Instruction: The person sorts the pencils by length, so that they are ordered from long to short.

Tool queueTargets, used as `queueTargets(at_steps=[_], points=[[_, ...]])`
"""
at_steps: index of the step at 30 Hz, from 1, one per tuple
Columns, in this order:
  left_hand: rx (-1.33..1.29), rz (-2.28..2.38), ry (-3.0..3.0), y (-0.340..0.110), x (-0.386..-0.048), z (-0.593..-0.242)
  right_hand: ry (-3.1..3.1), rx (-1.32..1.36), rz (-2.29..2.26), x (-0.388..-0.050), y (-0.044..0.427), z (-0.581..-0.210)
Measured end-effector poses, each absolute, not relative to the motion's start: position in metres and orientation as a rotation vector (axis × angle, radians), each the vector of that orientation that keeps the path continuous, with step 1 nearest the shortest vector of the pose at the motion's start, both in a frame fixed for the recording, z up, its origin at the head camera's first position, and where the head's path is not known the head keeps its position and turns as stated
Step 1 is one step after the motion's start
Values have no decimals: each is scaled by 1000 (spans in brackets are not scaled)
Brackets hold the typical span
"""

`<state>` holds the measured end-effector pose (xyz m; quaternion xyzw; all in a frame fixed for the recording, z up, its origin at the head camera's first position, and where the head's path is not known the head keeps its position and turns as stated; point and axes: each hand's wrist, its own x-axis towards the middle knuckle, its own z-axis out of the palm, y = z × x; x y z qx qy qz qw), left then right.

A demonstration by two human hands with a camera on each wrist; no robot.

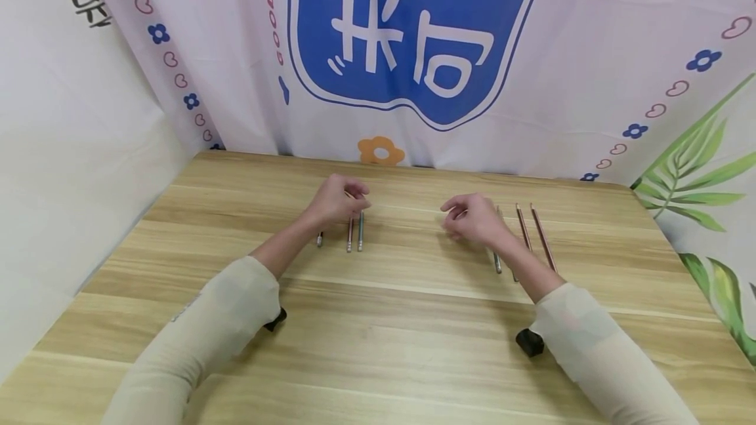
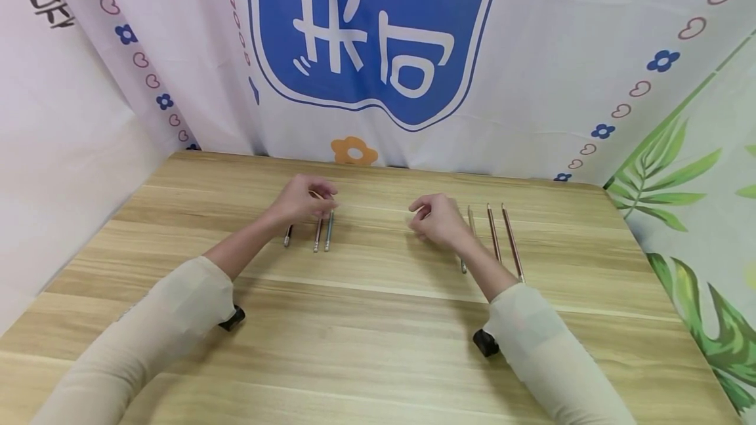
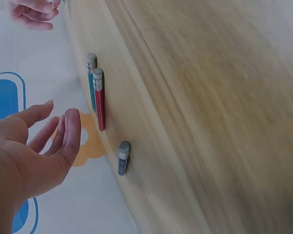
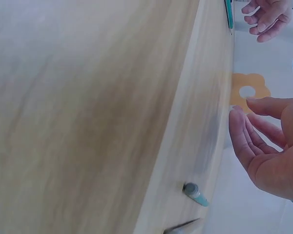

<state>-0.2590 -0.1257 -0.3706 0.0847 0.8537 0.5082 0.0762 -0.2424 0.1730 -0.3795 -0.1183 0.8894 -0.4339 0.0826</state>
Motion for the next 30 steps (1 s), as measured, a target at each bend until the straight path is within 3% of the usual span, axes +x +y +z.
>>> queueTargets(at_steps=[30], points=[[212,1506,2595,-163,-261,-371,2437,-353,-1459,-244,124,-381]])
